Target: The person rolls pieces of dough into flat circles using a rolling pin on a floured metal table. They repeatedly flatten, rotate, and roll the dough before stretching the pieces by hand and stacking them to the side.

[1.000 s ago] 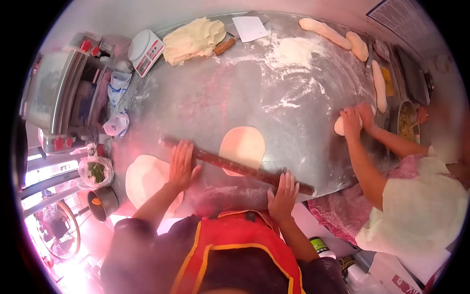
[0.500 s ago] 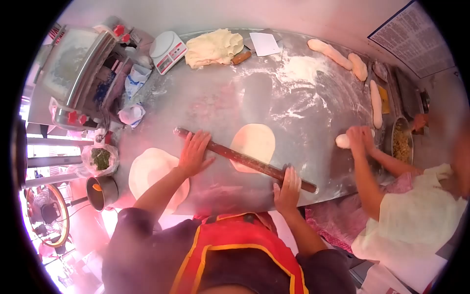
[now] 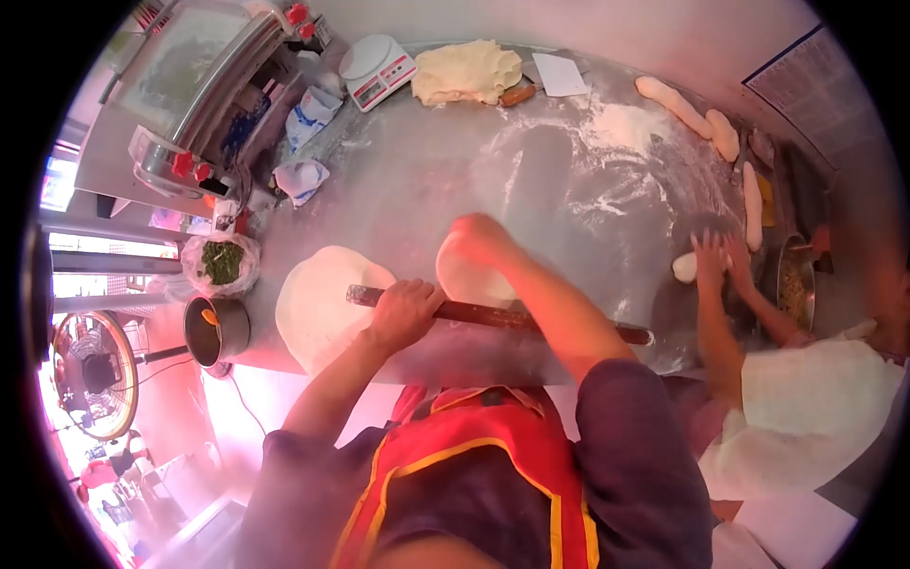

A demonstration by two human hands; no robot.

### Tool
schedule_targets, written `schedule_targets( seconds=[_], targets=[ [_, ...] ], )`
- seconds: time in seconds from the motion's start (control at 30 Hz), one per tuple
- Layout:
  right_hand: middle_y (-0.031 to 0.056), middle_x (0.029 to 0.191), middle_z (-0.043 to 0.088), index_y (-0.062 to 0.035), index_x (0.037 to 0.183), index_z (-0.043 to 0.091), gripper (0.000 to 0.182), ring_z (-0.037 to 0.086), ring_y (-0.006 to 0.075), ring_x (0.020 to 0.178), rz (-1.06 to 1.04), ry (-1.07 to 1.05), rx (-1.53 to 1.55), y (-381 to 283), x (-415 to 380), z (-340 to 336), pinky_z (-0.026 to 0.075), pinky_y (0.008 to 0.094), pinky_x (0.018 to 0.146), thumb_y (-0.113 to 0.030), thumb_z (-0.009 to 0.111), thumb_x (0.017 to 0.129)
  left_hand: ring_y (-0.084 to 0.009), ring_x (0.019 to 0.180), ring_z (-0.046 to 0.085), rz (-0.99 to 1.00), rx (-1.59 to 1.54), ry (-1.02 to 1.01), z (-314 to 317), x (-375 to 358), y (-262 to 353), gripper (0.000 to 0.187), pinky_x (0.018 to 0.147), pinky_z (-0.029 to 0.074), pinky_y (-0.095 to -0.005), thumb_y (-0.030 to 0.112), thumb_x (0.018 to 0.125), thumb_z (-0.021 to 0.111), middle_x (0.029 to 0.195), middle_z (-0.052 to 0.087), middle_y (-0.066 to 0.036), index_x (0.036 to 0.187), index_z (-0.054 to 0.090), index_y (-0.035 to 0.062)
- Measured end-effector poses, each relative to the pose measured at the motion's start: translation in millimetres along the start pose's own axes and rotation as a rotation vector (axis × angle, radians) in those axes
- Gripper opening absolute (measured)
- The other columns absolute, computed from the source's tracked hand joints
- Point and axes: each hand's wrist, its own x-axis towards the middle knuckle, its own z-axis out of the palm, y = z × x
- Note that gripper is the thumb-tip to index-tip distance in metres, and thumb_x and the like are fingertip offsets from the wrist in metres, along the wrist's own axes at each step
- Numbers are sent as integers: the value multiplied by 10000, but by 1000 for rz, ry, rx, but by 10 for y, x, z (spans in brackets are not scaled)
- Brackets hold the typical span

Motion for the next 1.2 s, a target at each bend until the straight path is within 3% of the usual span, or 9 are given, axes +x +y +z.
schedule_targets(
  seconds=[0.07,0.2,0.33,0.5,0.77,0.87,1.03,1.13,1.2],
  targets=[
    [192,887,665,-26,917,648,286,640,369,815,239,229,229,349,-247,-91,517,450,730,-271,716,784,-245,834,601,20,6,26,-22,-7,-75,101,750,474,-383,106,791,578,832,582,-62,892,575,97],
    [213,895,649,-5,952,636,285,614,401,852,559,220,164,462,-1651,-356,485,484,744,-283,660,890,-280,909,592,35,23,100,68,134,-233,215,943,450,-426,104,726,654,875,596,-75,933,596,84],
    [172,1352,547,-57,1344,523,447,484,378,1262,487,423,-355,163,-2878,-99,336,522,1080,-199,599,927,-296,1221,524,-112,-62,92,378,155,-187,347,1112,336,-468,187,874,595,1229,592,-122,1197,580,61],
    [153,1500,439,-68,1491,380,552,390,365,1381,631,483,-445,460,-2764,-29,237,561,1154,-227,506,977,-309,1446,333,-213,1,-27,604,608,-230,660,1177,246,-515,405,938,590,1540,403,-130,1466,419,47],
    [125,1552,386,-84,1499,381,534,324,342,1448,615,633,-702,1617,-1466,-1104,214,576,1175,-278,488,1013,-298,1513,182,-130,157,175,679,2500,-709,706,1209,136,-538,502,995,465,1629,238,-108,1523,325,57],
    [125,1546,392,-81,1486,393,521,326,336,1447,488,642,-619,1551,-1509,-1081,215,574,1176,-270,501,1012,-301,1513,181,-132,151,159,700,2409,-676,703,1212,124,-538,505,1001,449,1627,242,-117,1520,327,46],
    [199,1539,383,9,1496,357,599,324,395,1441,542,477,-385,512,-2681,-143,222,573,1170,-257,501,979,-314,1459,322,-131,-34,59,654,660,-292,752,1206,201,-520,466,898,630,1527,410,-180,1449,427,-4],
    [222,1524,397,14,1464,407,549,329,395,1437,550,375,-310,353,-2881,-123,200,574,1177,-255,479,991,-324,1419,385,8,4,109,751,454,-422,684,1184,261,-520,400,911,636,1495,445,-182,1429,441,-1],
    [236,1508,408,14,1420,449,478,350,391,1417,604,395,-264,722,-2610,-430,214,548,1175,-244,435,1018,-332,1400,404,-31,-77,77,650,1004,-560,564,1162,287,-519,328,955,580,1484,455,-198,1393,478,-11]
  ],
)
